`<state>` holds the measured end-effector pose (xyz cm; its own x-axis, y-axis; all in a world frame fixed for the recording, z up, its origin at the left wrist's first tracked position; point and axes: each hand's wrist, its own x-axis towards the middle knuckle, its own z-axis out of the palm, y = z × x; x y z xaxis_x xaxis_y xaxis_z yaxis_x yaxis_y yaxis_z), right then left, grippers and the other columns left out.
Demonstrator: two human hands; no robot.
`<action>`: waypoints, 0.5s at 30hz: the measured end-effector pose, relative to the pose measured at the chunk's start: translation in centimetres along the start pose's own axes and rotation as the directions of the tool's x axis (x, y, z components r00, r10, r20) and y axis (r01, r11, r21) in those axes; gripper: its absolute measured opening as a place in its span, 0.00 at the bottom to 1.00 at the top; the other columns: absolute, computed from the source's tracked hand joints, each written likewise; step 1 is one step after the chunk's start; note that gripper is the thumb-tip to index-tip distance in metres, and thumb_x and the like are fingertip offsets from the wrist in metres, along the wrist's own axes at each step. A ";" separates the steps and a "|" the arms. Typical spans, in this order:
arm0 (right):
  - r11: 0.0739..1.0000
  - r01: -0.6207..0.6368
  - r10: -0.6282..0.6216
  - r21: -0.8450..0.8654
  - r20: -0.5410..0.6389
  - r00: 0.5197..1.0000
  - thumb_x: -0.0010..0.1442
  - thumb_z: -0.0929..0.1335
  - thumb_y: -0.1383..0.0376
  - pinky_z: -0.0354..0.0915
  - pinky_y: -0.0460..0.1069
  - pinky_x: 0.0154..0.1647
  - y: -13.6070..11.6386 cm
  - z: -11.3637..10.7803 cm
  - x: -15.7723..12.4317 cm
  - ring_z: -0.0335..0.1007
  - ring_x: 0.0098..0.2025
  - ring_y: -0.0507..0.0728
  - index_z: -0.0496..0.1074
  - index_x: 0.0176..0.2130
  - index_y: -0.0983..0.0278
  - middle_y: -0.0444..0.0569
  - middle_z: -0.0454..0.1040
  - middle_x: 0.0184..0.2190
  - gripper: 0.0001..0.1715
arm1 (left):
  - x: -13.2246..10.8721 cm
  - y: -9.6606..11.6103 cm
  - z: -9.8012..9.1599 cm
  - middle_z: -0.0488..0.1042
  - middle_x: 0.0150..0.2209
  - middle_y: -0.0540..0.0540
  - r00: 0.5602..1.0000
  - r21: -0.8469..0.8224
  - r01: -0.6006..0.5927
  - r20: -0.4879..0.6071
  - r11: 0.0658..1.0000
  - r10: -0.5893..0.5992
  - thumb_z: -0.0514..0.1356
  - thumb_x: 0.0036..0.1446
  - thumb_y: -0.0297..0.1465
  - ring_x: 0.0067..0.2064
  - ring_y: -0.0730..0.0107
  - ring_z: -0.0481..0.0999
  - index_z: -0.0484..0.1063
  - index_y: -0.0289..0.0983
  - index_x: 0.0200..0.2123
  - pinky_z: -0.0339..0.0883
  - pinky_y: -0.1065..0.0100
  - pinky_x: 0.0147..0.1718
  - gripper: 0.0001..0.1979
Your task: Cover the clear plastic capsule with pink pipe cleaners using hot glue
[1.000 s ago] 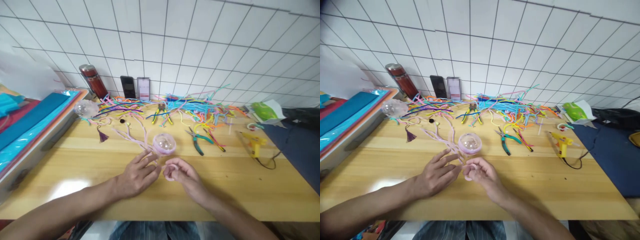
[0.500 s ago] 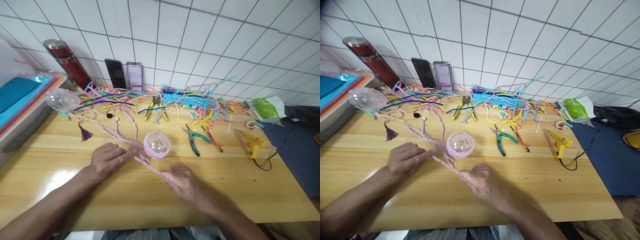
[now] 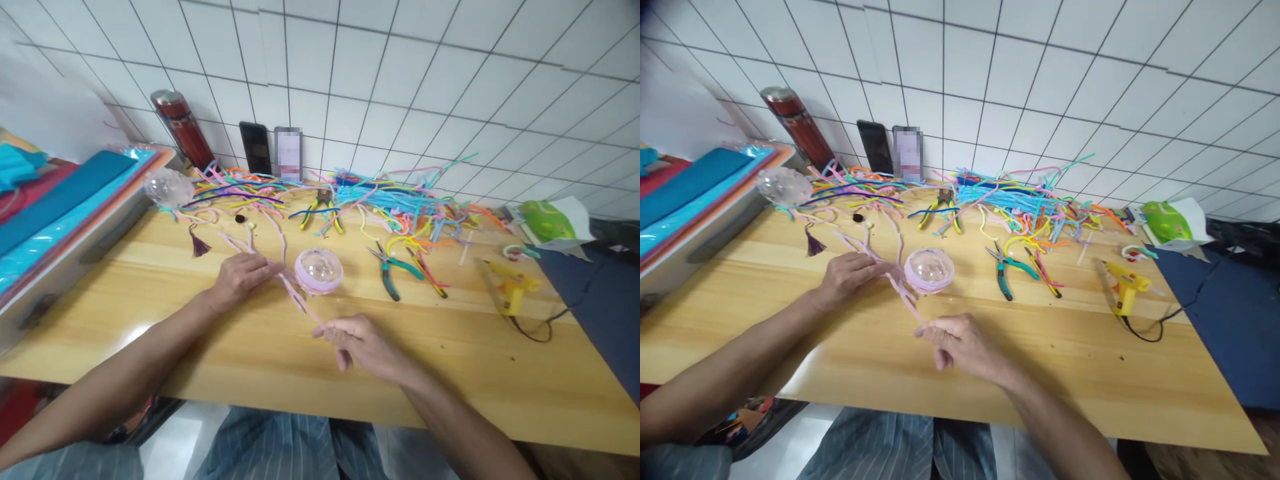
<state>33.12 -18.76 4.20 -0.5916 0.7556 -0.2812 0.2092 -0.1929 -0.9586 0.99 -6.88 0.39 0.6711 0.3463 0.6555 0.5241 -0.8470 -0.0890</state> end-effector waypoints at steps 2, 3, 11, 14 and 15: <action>0.999 0.010 -0.007 0.049 -0.049 0.999 0.73 0.66 0.42 0.63 0.47 0.27 0.1 -0.4 0.3 0.67 0.24 0.52 0.82 0.53 0.71 0.44 0.75 0.23 0.36 | 0.2 -0.7 -0.7 0.83 0.33 0.47 1.000 0.048 0.012 0.020 0.999 -0.013 0.58 0.77 0.30 0.31 0.68 0.80 0.80 0.39 0.54 0.65 0.66 0.32 0.11; 0.999 0.012 -0.009 0.046 -0.058 0.998 0.72 0.67 0.43 0.63 0.47 0.27 0.1 -0.6 0.5 0.68 0.25 0.52 0.82 0.53 0.71 0.46 0.77 0.24 0.35 | 0.3 -1.1 -1.2 0.83 0.34 0.46 0.999 0.062 0.000 0.050 0.998 -0.003 0.58 0.78 0.31 0.32 0.67 0.80 0.80 0.39 0.55 0.65 0.66 0.33 0.11; 0.823 0.069 -0.126 -0.563 -0.064 0.990 0.73 0.63 0.64 0.48 0.50 0.27 1.1 0.6 0.5 0.55 0.22 0.50 0.66 0.25 0.62 0.40 0.63 0.19 0.23 | -0.6 -3.0 -5.5 0.74 0.25 0.51 0.944 0.152 -0.173 0.306 0.973 0.120 0.56 0.78 0.30 0.28 0.67 0.73 0.80 0.40 0.54 0.55 0.63 0.29 0.12; 0.724 0.107 -0.194 -0.681 -0.053 0.980 0.70 0.64 0.68 0.43 0.52 0.26 1.7 1.2 0.7 0.51 0.22 0.51 0.64 0.27 0.60 0.39 0.59 0.20 0.18 | -1.3 -3.9 -5.6 0.76 0.26 0.50 0.940 0.094 -0.141 0.325 0.986 0.104 0.55 0.79 0.32 0.29 0.67 0.74 0.79 0.40 0.56 0.57 0.65 0.29 0.14; 0.728 0.126 -0.212 -0.674 -0.047 0.976 0.72 0.63 0.68 0.46 0.51 0.27 1.6 1.3 0.8 0.54 0.23 0.51 0.65 0.29 0.60 0.39 0.62 0.21 0.18 | -1.4 -4.2 -5.4 0.77 0.28 0.49 0.941 0.059 -0.118 0.325 0.991 0.093 0.55 0.79 0.33 0.30 0.67 0.75 0.79 0.40 0.57 0.59 0.65 0.30 0.14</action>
<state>31.96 -19.28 2.37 -0.5856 0.8076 -0.0692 0.6025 0.3766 -0.7037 -4.99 -6.03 3.93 0.8507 0.3783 0.3649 0.4709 -0.8569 -0.2096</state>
